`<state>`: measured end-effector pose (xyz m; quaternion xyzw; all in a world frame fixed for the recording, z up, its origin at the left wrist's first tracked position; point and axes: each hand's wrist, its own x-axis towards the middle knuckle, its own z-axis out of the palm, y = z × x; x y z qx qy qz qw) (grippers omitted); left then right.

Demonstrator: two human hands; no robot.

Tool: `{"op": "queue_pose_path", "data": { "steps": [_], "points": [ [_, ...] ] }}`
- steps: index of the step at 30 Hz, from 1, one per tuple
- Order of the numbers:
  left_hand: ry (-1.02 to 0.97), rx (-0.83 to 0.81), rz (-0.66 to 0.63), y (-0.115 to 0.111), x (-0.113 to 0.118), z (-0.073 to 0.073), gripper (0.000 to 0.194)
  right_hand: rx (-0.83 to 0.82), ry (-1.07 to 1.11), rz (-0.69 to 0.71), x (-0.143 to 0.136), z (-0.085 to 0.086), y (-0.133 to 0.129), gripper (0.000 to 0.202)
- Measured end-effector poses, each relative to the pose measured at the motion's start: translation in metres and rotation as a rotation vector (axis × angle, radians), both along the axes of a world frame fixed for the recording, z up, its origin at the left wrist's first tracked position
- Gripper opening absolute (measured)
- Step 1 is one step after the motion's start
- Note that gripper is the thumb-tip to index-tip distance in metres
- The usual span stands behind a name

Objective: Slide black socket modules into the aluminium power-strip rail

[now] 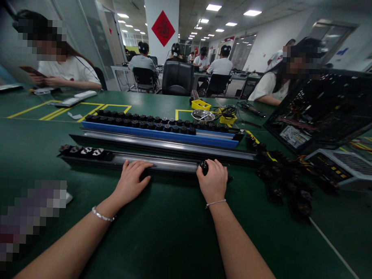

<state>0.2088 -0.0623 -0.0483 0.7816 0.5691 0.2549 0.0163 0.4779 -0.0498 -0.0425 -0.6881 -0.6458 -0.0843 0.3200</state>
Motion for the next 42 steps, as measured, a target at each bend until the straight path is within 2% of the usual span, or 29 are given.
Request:
{"op": "queue_pose_path", "data": {
  "steps": [9, 16, 26, 42],
  "points": [
    [-0.004, -0.004, 0.005, 0.000, 0.000, 0.000, 0.035, -0.007, -0.002, -0.003, 0.002, 0.000, 0.000, 0.032],
    [-0.018, -0.003, -0.002, -0.001, 0.000, 0.001, 0.036, -0.033, 0.007, -0.007, 0.004, 0.000, 0.001, 0.039],
    [-0.026, -0.013, -0.010, -0.003, 0.000, 0.004, 0.037, -0.042, 0.001, 0.027, 0.010, 0.002, 0.002, 0.035],
    [-0.023, -0.015, -0.006, -0.003, 0.001, 0.003, 0.036, -0.009, 0.019, -0.008, 0.009, -0.002, 0.003, 0.033]
  ]
}}
